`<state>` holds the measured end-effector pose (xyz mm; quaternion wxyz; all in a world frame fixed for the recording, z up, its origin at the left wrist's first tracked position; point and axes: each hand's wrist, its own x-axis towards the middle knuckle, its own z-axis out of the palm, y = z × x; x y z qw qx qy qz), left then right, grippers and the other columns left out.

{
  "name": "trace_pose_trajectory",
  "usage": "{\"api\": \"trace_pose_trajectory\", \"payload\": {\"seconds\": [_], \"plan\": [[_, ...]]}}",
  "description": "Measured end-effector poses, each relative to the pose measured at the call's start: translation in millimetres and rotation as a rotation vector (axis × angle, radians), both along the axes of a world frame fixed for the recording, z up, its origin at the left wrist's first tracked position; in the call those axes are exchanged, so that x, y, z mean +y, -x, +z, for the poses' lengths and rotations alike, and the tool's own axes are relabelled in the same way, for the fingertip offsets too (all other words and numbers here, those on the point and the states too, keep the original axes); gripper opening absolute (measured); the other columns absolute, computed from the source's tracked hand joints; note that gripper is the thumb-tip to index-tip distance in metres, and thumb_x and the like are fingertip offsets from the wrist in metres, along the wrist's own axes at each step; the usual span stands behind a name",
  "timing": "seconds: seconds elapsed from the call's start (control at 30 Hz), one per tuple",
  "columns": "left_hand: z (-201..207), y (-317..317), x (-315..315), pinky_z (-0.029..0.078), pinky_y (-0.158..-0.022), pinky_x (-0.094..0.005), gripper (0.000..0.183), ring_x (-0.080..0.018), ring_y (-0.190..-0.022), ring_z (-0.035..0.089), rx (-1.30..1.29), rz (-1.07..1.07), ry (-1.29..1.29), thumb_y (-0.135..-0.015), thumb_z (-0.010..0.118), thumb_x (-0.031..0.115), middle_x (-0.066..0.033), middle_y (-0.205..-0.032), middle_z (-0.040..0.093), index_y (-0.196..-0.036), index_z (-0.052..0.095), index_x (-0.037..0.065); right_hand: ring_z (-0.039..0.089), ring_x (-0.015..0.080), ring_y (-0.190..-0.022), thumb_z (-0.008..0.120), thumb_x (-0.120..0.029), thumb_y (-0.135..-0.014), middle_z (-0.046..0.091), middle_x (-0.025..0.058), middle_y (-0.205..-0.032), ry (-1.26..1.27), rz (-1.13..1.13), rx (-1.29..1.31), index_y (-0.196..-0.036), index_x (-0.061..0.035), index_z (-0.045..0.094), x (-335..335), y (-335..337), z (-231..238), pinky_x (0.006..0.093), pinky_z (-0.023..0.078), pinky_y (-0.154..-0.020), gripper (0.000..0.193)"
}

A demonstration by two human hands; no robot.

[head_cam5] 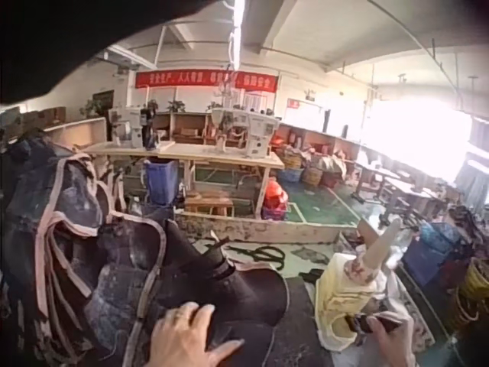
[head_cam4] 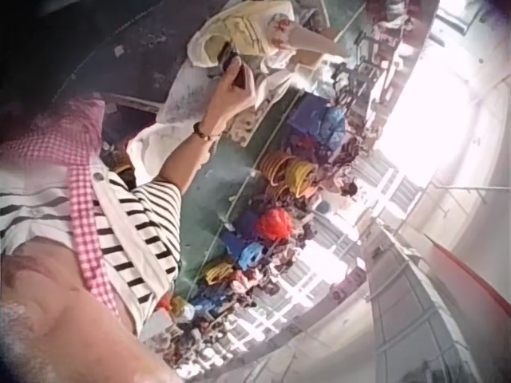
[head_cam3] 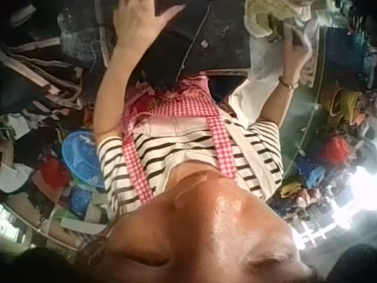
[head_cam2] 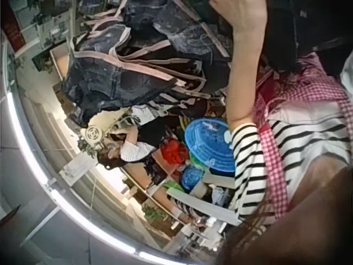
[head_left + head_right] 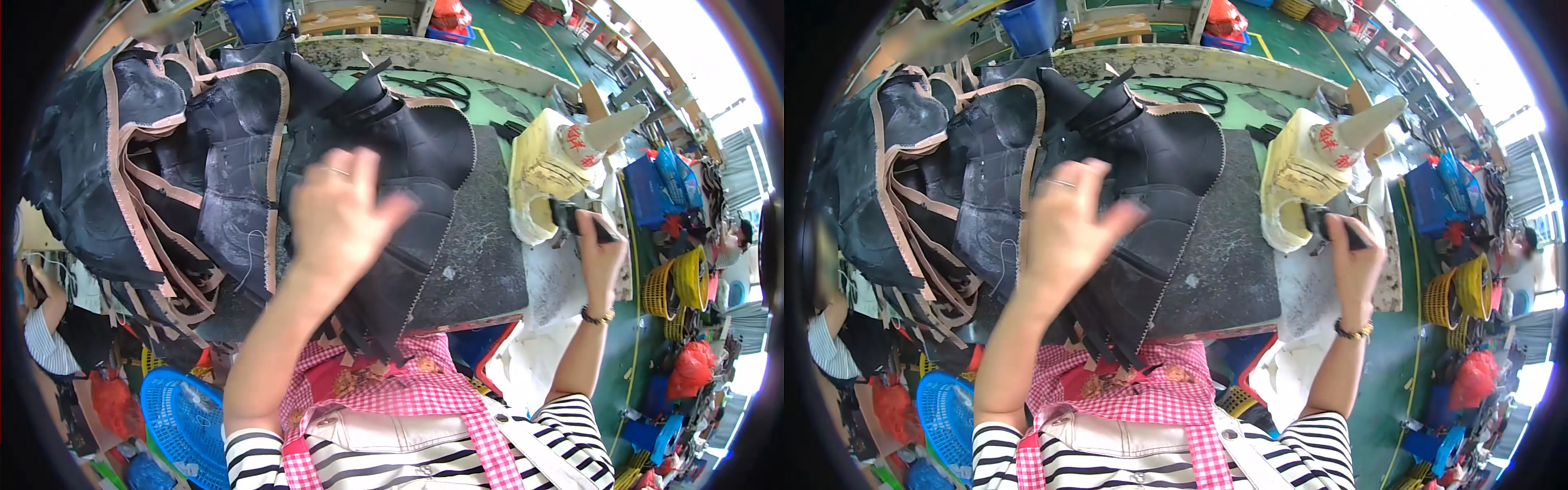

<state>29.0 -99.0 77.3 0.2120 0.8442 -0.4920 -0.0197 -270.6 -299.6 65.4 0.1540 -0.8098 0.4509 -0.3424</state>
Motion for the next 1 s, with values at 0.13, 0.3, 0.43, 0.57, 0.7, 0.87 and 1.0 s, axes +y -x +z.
{"api": "trace_pose_trajectory", "payload": {"seconds": [0.13, 0.3, 0.43, 0.57, 0.7, 0.87, 1.0], "plan": [[-63, 34, -11, 0.044, -0.089, -0.0469, 0.074, -0.0322, -0.116, 0.05, -0.212, -0.078, -0.062, -0.073, 0.079, 0.039, -0.0178, -0.14, 0.048, -0.138, 0.051, 0.017, 0.057, 0.0092, -0.064, 0.068, -0.022, -0.092, 0.064, 0.0045, -0.071, -0.068, 0.044, 0.062, -0.096, 0.0016, 0.07, 5, -21, -19, 0.027, 0.047, -0.059, 0.024], [-53, 2, 32, 0.047, -0.089, -0.0425, 0.079, -0.0322, -0.111, 0.05, -0.129, -0.319, -0.096, -0.067, 0.083, 0.018, -0.0165, -0.143, 0.045, -0.139, 0.049, 0.018, 0.053, 0.0059, -0.053, 0.064, -0.026, -0.095, 0.059, 0.0007, -0.062, -0.229, -0.025, -0.026, -0.083, 0.0019, 0.067, 32, 8, 5, 0.0222, 0.039, -0.047, 0.03], [-39, 0, 59, 0.048, -0.096, -0.042, 0.079, -0.0348, -0.109, 0.052, 0.029, -0.344, -0.141, -0.065, 0.082, 0.008, -0.0157, -0.14, 0.046, -0.137, 0.049, 0.01, 0.056, 0.0071, -0.053, 0.066, -0.021, -0.093, 0.061, 0.0016, -0.066, -0.441, 0.213, -0.298, -0.083, 0.0024, 0.067, 58, -35, 7, 0.0217, 0.04, -0.044, 0.025], [-35, 3, 60, 0.048, -0.097, -0.041, 0.075, -0.0326, -0.112, 0.055, 0.034, -0.328, -0.182, -0.065, 0.083, 0.012, -0.0158, -0.135, 0.051, -0.133, 0.052, 0.007, 0.061, 0.0116, -0.057, 0.068, -0.012, -0.09, 0.064, 0.0051, -0.069, -0.316, 0.521, -0.373, -0.091, 0.0033, 0.068, 90, -142, -7, 0.026, 0.046, -0.05, 0.015], [-58, -17, 72, 0.051, -0.088, -0.0419, 0.072, -0.0341, -0.092, 0.065, 0.354, -0.236, 0.161, -0.072, 0.082, 0.027, -0.0199, -0.117, 0.062, -0.131, 0.051, 0.0, 0.062, 0.0152, -0.056, 0.069, -0.014, -0.09, 0.062, 0.0073, -0.063, -0.123, 0.598, -0.142, -0.088, 0.001, 0.068, 80, -172, -34, 0.0286, 0.047, -0.055, 0.015], [-77, -55, 28, 0.053, -0.073, -0.0272, 0.033, -0.0147, -0.077, 0.065, 0.516, -0.086, 0.329, -0.085, 0.072, 0.016, -0.0139, -0.097, 0.066, -0.11, 0.063, -0.003, 0.062, 0.0123, -0.057, 0.067, -0.016, -0.092, 0.063, 0.0072, -0.067, -0.27, 0.573, -0.18, -0.091, 0.0014, 0.068, 86, -170, -31, 0.0257, 0.047, -0.054, 0.017], [-85, -54, 23, 0.052, -0.069, -0.0241, 0.016, -0.0079, -0.072, 0.063, 0.922, -0.042, 0.375, -0.09, 0.069, 0.012, -0.0047, -0.083, 0.068, -0.093, 0.068, -0.003, 0.063, 0.0108, -0.058, 0.067, -0.015, -0.092, 0.063, 0.0072, -0.069, -0.294, 0.571, -0.2, -0.094, 0.0028, 0.068, 91, -163, -27, 0.0242, 0.048, -0.055, 0.017]]}}
